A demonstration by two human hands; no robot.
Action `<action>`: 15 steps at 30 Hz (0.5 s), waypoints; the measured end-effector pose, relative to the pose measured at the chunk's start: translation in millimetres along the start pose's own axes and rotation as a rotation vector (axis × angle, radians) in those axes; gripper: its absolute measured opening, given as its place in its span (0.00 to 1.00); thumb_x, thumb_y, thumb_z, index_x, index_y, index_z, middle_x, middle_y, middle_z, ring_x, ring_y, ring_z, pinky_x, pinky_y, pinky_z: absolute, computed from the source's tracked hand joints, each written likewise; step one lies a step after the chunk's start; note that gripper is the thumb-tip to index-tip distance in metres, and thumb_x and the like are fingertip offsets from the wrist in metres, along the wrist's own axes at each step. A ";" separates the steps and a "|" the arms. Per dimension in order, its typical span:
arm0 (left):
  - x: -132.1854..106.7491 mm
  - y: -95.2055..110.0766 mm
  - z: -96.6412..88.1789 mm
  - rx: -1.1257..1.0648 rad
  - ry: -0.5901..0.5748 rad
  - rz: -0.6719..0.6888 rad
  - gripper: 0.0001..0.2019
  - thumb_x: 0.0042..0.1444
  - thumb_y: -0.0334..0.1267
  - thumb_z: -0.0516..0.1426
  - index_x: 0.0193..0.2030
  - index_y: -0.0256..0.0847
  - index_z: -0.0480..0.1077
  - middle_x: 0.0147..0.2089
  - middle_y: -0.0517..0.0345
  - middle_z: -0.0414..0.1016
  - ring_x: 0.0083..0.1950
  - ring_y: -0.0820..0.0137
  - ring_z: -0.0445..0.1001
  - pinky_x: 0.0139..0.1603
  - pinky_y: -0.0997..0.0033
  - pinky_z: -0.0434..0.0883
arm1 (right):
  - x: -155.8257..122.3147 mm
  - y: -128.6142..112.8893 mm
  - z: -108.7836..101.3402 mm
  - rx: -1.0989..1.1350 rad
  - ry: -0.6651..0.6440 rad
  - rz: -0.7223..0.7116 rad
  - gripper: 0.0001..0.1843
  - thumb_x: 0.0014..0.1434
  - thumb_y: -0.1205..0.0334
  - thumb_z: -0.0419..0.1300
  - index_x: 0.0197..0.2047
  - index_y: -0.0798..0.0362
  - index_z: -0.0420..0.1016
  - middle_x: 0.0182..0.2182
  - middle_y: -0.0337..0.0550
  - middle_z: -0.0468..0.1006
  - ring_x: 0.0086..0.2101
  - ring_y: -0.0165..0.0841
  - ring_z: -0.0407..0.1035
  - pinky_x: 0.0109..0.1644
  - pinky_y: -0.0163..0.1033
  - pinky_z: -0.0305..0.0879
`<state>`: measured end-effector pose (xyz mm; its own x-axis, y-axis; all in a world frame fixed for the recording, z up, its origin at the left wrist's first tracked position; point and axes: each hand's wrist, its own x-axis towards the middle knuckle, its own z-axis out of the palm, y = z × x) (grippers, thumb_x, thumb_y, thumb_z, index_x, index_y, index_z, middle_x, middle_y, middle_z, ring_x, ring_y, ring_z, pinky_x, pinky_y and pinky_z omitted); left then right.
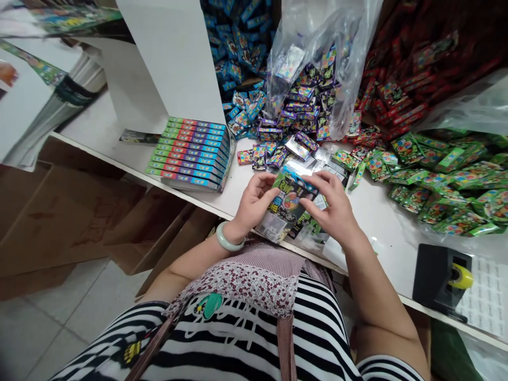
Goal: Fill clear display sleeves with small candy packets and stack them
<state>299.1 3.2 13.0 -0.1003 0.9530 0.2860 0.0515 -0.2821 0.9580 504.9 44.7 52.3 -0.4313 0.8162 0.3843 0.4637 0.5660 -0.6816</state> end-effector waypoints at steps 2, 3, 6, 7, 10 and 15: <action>-0.4 -1.3 7.1 -0.107 -0.009 -0.033 0.14 0.63 0.40 0.60 0.54 0.46 0.65 0.46 0.56 0.73 0.48 0.69 0.74 0.52 0.66 0.74 | 5.9 -0.8 -4.9 -0.091 0.055 -0.048 0.20 0.59 0.55 0.65 0.54 0.43 0.74 0.55 0.50 0.71 0.57 0.46 0.66 0.59 0.56 0.66; -2.7 -2.0 10.2 -0.145 -0.033 -0.054 0.16 0.62 0.39 0.60 0.55 0.47 0.64 0.47 0.56 0.73 0.48 0.69 0.75 0.51 0.66 0.74 | 7.7 -1.0 -6.0 -0.136 0.065 -0.063 0.18 0.59 0.55 0.65 0.53 0.43 0.75 0.56 0.50 0.70 0.58 0.47 0.66 0.60 0.57 0.65; -17.7 -6.0 14.4 -0.216 -0.096 -0.154 0.21 0.61 0.39 0.61 0.60 0.48 0.63 0.50 0.54 0.72 0.48 0.69 0.75 0.49 0.68 0.75 | 7.2 -1.6 -3.2 -0.237 -0.018 -0.122 0.10 0.63 0.57 0.62 0.48 0.45 0.78 0.51 0.49 0.76 0.53 0.46 0.69 0.56 0.55 0.65; -24.3 -8.1 13.9 -0.232 -0.098 -0.191 0.22 0.61 0.39 0.61 0.61 0.48 0.63 0.50 0.55 0.72 0.47 0.70 0.75 0.48 0.70 0.75 | 5.4 -2.2 -0.5 -0.254 -0.056 -0.139 0.10 0.64 0.58 0.61 0.48 0.46 0.79 0.47 0.48 0.78 0.50 0.45 0.70 0.54 0.54 0.65; -41.8 -14.5 7.4 -0.253 -0.070 -0.276 0.28 0.60 0.39 0.63 0.65 0.50 0.61 0.49 0.56 0.70 0.43 0.74 0.74 0.47 0.73 0.74 | -1.2 -6.4 9.0 -0.297 -0.089 -0.161 0.11 0.65 0.58 0.60 0.49 0.46 0.79 0.41 0.46 0.81 0.43 0.42 0.71 0.50 0.52 0.63; -55.1 -19.5 -3.7 -0.238 -0.081 -0.334 0.29 0.58 0.41 0.64 0.66 0.50 0.63 0.50 0.56 0.70 0.39 0.76 0.74 0.43 0.75 0.75 | -7.3 -12.8 20.4 -0.336 -0.178 -0.213 0.08 0.65 0.59 0.60 0.45 0.49 0.80 0.38 0.46 0.82 0.40 0.41 0.71 0.46 0.48 0.60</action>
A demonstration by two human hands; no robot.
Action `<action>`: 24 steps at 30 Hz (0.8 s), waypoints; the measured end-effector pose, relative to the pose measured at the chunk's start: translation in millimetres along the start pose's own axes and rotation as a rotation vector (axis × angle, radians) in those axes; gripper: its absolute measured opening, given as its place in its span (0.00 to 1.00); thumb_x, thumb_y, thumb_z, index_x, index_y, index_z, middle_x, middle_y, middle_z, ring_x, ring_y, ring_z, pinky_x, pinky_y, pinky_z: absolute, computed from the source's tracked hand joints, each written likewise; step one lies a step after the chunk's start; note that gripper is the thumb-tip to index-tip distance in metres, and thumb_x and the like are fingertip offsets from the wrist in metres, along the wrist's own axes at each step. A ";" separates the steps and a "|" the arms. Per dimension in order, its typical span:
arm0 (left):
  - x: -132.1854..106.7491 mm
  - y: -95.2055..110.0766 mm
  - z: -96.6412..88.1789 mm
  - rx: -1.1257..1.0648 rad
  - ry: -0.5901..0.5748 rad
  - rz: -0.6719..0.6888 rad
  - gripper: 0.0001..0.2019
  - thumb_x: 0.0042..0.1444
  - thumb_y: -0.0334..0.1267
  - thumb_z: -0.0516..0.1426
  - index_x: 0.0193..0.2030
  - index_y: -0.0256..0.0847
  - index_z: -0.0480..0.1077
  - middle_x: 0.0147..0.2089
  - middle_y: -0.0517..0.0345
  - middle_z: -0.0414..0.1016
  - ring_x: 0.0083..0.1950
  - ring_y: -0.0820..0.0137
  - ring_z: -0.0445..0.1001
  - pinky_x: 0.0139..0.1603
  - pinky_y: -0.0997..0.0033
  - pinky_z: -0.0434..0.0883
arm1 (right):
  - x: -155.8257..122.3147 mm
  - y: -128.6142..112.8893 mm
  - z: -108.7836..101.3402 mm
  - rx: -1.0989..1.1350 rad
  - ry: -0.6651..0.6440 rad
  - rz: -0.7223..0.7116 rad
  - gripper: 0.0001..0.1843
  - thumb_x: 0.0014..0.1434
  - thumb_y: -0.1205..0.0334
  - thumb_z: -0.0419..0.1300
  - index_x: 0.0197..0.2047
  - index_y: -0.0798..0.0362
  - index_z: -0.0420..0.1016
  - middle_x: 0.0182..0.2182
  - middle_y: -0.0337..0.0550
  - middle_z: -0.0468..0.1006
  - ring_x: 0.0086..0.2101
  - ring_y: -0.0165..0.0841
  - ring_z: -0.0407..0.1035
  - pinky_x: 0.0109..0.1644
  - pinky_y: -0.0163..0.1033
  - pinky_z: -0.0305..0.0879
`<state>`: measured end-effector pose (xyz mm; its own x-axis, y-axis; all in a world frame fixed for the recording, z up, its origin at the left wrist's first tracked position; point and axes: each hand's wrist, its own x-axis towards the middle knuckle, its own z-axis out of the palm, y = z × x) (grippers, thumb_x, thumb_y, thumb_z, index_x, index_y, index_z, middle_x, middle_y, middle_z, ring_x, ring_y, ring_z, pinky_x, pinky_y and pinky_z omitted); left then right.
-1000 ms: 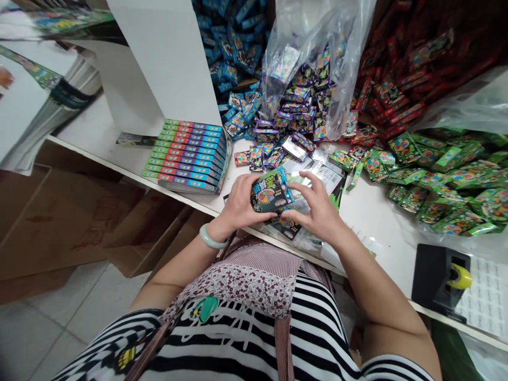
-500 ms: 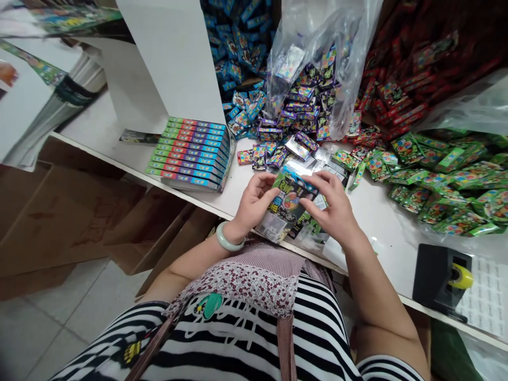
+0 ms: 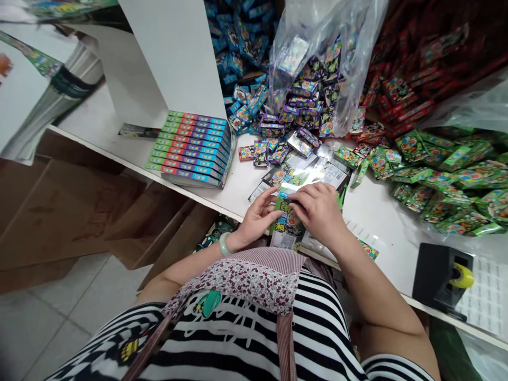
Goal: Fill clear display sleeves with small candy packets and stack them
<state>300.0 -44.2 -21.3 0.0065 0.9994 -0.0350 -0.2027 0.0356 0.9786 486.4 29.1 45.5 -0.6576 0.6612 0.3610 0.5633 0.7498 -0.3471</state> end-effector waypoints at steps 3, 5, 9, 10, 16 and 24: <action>-2.8 -1.9 -1.4 0.019 -0.007 -0.004 0.30 0.58 0.42 0.65 0.66 0.50 0.64 0.50 0.56 0.71 0.37 0.78 0.73 0.40 0.77 0.75 | -2.0 -1.4 6.0 0.030 -0.035 -0.018 0.08 0.66 0.61 0.59 0.45 0.50 0.79 0.37 0.45 0.82 0.38 0.39 0.72 0.45 0.47 0.60; -2.8 -2.4 -1.5 0.035 -0.005 0.005 0.30 0.58 0.44 0.65 0.66 0.49 0.64 0.50 0.55 0.72 0.37 0.77 0.73 0.40 0.77 0.75 | -3.5 -1.8 8.7 0.042 -0.022 -0.007 0.09 0.66 0.61 0.59 0.46 0.50 0.79 0.38 0.46 0.81 0.39 0.39 0.72 0.44 0.47 0.61; 3.5 1.3 -4.3 0.049 -0.025 0.058 0.30 0.59 0.46 0.63 0.68 0.50 0.63 0.53 0.54 0.74 0.40 0.75 0.76 0.43 0.74 0.78 | -9.6 -2.7 8.1 0.103 0.093 0.053 0.11 0.66 0.63 0.58 0.51 0.46 0.77 0.43 0.46 0.80 0.44 0.40 0.72 0.48 0.49 0.63; 5.6 2.9 -5.6 0.052 -0.032 0.071 0.31 0.60 0.46 0.63 0.68 0.50 0.62 0.54 0.53 0.74 0.40 0.74 0.77 0.43 0.73 0.78 | -13.0 -2.7 8.1 0.128 0.167 0.098 0.12 0.66 0.62 0.59 0.52 0.45 0.76 0.46 0.46 0.79 0.47 0.41 0.72 0.50 0.51 0.64; 12.4 7.3 -10.0 0.099 -0.030 0.088 0.29 0.60 0.45 0.63 0.67 0.50 0.64 0.55 0.52 0.76 0.39 0.74 0.78 0.41 0.72 0.79 | -41.4 -2.2 30.2 0.554 0.440 0.549 0.17 0.59 0.55 0.64 0.51 0.46 0.69 0.45 0.45 0.76 0.41 0.36 0.74 0.44 0.45 0.72; 19.8 18.7 -8.4 0.211 -0.025 0.215 0.16 0.61 0.46 0.62 0.53 0.45 0.73 0.45 0.54 0.79 0.42 0.70 0.78 0.43 0.69 0.78 | -39.5 -3.6 37.1 0.732 0.386 0.628 0.10 0.61 0.54 0.62 0.44 0.47 0.75 0.39 0.43 0.78 0.34 0.33 0.73 0.37 0.42 0.73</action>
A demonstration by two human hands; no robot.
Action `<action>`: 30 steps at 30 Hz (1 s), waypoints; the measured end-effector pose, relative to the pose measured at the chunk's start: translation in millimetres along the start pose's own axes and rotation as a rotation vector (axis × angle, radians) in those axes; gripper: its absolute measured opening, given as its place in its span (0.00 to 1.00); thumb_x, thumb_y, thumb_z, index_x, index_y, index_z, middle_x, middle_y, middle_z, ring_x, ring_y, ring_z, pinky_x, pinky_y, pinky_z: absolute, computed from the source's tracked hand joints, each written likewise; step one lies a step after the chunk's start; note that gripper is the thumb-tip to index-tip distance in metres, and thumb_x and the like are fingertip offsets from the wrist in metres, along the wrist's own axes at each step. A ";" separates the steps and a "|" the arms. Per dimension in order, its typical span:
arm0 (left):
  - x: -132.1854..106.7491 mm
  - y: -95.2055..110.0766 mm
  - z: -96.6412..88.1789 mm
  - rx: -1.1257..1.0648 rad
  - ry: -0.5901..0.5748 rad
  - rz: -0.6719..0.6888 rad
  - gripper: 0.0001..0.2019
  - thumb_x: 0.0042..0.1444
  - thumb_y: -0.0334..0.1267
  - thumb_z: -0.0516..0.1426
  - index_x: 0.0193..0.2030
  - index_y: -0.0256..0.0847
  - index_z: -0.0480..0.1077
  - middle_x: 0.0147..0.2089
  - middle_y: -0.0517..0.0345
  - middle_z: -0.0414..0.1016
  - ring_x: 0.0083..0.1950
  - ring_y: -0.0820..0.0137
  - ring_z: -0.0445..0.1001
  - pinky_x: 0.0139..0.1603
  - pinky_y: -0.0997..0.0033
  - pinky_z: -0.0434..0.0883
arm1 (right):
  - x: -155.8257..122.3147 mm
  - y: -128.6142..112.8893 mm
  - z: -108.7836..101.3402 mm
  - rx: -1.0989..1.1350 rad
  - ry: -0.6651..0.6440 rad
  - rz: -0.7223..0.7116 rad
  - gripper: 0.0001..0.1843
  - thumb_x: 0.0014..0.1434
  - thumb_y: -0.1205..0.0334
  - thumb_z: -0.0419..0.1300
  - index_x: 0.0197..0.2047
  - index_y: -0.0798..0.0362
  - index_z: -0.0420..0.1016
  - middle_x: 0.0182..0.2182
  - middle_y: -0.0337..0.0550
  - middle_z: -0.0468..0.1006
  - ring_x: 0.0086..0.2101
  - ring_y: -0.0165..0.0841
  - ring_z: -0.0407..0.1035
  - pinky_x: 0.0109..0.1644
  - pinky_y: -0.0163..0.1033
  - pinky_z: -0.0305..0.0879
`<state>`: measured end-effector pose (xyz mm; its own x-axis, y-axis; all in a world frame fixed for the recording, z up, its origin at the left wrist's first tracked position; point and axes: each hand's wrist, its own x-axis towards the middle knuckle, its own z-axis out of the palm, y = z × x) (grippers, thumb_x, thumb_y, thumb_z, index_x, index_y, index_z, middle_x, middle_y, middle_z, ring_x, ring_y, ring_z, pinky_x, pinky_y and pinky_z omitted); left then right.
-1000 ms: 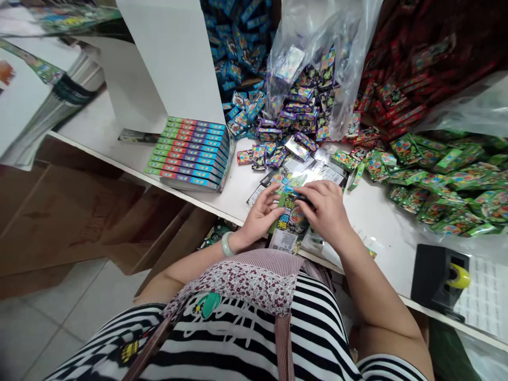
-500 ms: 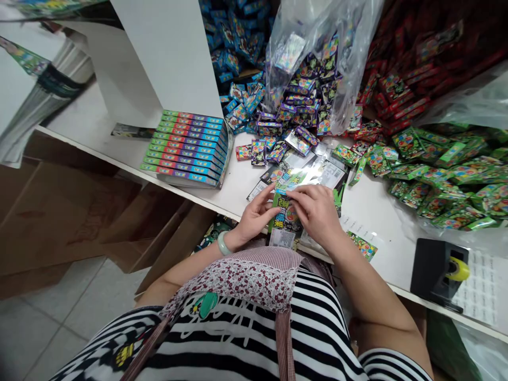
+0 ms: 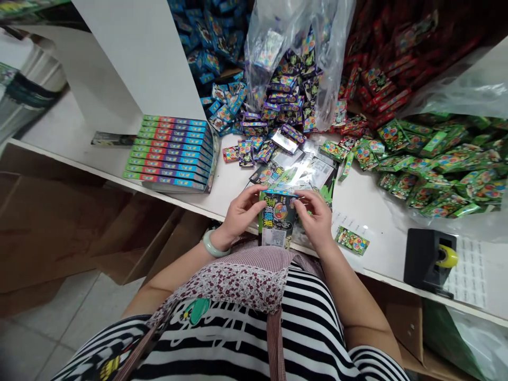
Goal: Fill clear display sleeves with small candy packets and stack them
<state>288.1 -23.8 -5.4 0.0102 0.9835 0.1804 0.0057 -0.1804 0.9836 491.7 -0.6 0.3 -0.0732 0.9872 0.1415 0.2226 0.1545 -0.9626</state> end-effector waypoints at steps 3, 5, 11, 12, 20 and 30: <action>9.1 7.8 2.3 0.006 0.064 0.080 0.09 0.62 0.44 0.61 0.39 0.41 0.75 0.44 0.54 0.79 0.48 0.70 0.78 0.51 0.66 0.76 | 8.2 -8.1 -5.4 0.032 -0.102 -0.064 0.07 0.61 0.54 0.62 0.36 0.48 0.75 0.37 0.43 0.77 0.36 0.34 0.73 0.37 0.41 0.72; 15.5 10.9 5.1 -0.047 0.090 0.054 0.09 0.62 0.43 0.62 0.36 0.41 0.73 0.42 0.55 0.80 0.47 0.70 0.79 0.51 0.67 0.75 | 15.2 -12.3 -8.3 0.091 -0.146 -0.033 0.09 0.60 0.53 0.63 0.33 0.49 0.72 0.36 0.42 0.77 0.37 0.33 0.73 0.37 0.40 0.72; 22.6 15.7 2.4 -0.104 0.057 -0.064 0.14 0.57 0.46 0.65 0.45 0.42 0.75 0.40 0.56 0.80 0.42 0.71 0.79 0.45 0.68 0.76 | 26.5 -21.3 -13.2 0.104 -0.220 0.051 0.14 0.56 0.52 0.67 0.42 0.47 0.73 0.35 0.39 0.76 0.34 0.32 0.72 0.32 0.37 0.71; 22.2 17.3 0.6 -0.087 0.045 -0.046 0.12 0.57 0.46 0.66 0.41 0.41 0.76 0.39 0.56 0.80 0.42 0.71 0.79 0.46 0.68 0.76 | 26.5 -23.7 -13.6 0.051 -0.231 0.003 0.11 0.56 0.53 0.66 0.40 0.48 0.74 0.36 0.41 0.76 0.36 0.33 0.72 0.32 0.37 0.71; 33.6 31.2 -4.4 -0.047 0.016 -0.119 0.13 0.53 0.46 0.67 0.33 0.39 0.74 0.32 0.59 0.76 0.32 0.74 0.73 0.34 0.73 0.72 | 43.5 -41.9 -5.9 0.064 -0.364 0.113 0.16 0.54 0.47 0.68 0.32 0.50 0.71 0.28 0.38 0.75 0.26 0.30 0.68 0.28 0.37 0.69; 27.7 30.6 -24.4 0.083 -0.206 0.156 0.09 0.63 0.45 0.61 0.37 0.42 0.76 0.40 0.53 0.79 0.43 0.68 0.77 0.47 0.62 0.76 | 40.8 -53.2 -17.4 -0.139 -0.474 -0.167 0.10 0.60 0.53 0.64 0.32 0.49 0.73 0.34 0.43 0.77 0.35 0.34 0.72 0.34 0.39 0.71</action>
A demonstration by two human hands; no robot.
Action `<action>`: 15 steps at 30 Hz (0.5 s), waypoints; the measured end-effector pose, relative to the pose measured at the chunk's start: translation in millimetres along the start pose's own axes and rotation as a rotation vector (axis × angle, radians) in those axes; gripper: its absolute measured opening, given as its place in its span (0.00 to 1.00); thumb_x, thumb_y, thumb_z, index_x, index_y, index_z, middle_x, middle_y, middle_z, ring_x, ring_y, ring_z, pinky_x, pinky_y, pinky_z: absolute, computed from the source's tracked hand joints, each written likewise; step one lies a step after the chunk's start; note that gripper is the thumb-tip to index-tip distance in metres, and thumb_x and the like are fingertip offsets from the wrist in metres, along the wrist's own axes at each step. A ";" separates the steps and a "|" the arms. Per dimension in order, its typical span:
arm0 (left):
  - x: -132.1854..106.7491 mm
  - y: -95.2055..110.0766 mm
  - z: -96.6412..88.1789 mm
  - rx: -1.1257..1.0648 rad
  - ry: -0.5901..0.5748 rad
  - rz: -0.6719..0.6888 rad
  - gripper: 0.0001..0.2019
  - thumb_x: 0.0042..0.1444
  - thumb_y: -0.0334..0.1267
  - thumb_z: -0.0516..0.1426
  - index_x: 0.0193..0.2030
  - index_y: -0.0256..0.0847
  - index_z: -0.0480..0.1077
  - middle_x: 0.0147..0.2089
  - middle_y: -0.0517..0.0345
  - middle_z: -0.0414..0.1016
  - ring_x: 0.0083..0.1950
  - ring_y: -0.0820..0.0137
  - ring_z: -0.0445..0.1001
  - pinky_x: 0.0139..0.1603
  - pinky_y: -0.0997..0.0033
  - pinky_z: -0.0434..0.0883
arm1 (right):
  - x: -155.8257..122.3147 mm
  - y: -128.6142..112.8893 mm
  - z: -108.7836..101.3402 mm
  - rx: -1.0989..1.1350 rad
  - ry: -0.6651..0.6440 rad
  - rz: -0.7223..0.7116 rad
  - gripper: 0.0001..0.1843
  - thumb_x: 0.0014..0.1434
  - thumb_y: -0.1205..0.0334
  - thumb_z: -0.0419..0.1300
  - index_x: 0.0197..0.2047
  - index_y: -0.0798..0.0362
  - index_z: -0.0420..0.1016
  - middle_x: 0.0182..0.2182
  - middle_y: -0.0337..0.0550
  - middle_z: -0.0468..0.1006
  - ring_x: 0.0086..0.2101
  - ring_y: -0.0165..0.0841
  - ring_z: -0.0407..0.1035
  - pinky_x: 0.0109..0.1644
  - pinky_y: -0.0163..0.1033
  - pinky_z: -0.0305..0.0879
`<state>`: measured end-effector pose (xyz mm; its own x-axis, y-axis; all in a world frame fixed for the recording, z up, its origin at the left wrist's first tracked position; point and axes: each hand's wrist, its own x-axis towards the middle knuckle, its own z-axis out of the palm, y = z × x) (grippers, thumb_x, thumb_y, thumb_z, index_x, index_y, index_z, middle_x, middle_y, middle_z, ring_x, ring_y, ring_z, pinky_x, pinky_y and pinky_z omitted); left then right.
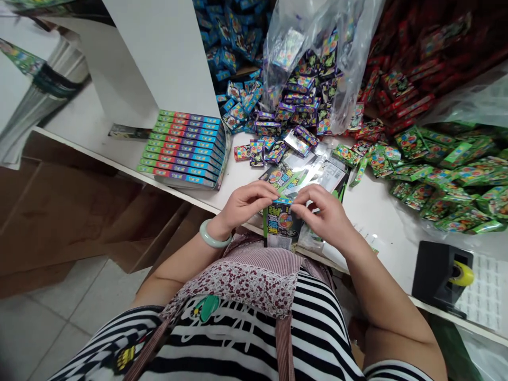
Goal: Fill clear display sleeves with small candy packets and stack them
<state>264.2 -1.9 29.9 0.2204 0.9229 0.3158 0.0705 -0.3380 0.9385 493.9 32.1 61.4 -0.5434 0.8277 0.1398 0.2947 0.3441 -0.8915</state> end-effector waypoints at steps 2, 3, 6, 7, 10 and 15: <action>-5.6 -2.3 -0.5 0.036 -0.026 0.027 0.08 0.61 0.44 0.62 0.41 0.43 0.77 0.43 0.52 0.80 0.45 0.67 0.78 0.48 0.61 0.77 | -6.4 5.5 2.2 -0.074 0.032 -0.105 0.06 0.60 0.57 0.64 0.34 0.48 0.73 0.35 0.43 0.77 0.37 0.35 0.72 0.37 0.41 0.72; -7.8 -4.0 0.5 0.046 -0.023 0.021 0.08 0.61 0.43 0.63 0.42 0.43 0.78 0.43 0.52 0.80 0.45 0.67 0.78 0.47 0.63 0.77 | -9.1 9.2 4.6 -0.104 0.057 -0.140 0.05 0.61 0.58 0.64 0.34 0.47 0.72 0.35 0.42 0.77 0.37 0.36 0.72 0.38 0.43 0.72; -11.5 -9.1 6.6 0.054 0.038 -0.040 0.10 0.61 0.43 0.62 0.47 0.43 0.77 0.44 0.52 0.79 0.44 0.68 0.78 0.43 0.67 0.77 | -15.6 18.4 16.7 -0.161 0.151 -0.167 0.04 0.62 0.61 0.61 0.34 0.47 0.71 0.36 0.42 0.77 0.38 0.37 0.72 0.42 0.46 0.71; -11.8 -10.1 8.8 0.056 0.051 -0.048 0.10 0.61 0.42 0.62 0.48 0.43 0.76 0.44 0.52 0.79 0.44 0.69 0.78 0.43 0.68 0.76 | -17.8 19.4 21.8 -0.167 0.192 -0.165 0.04 0.63 0.61 0.61 0.35 0.47 0.72 0.36 0.42 0.77 0.39 0.37 0.73 0.43 0.47 0.71; -10.5 -11.6 12.9 0.074 0.068 -0.016 0.07 0.62 0.41 0.61 0.44 0.43 0.77 0.41 0.54 0.78 0.44 0.69 0.77 0.45 0.67 0.75 | -25.2 19.3 34.3 -0.171 0.308 -0.155 0.03 0.65 0.61 0.58 0.39 0.47 0.73 0.39 0.44 0.79 0.43 0.38 0.74 0.49 0.49 0.71; -6.9 -22.2 10.9 0.154 0.224 -0.114 0.05 0.58 0.39 0.62 0.39 0.43 0.77 0.40 0.57 0.78 0.43 0.69 0.76 0.45 0.69 0.74 | -54.8 45.5 7.3 -0.143 0.371 0.099 0.15 0.64 0.57 0.57 0.53 0.47 0.73 0.54 0.49 0.77 0.55 0.38 0.70 0.54 0.47 0.70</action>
<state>271.6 -2.8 5.4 -0.0167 0.9685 0.2484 0.2335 -0.2377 0.9428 531.3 -0.8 10.0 -0.1943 0.9545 0.2262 0.4521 0.2918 -0.8429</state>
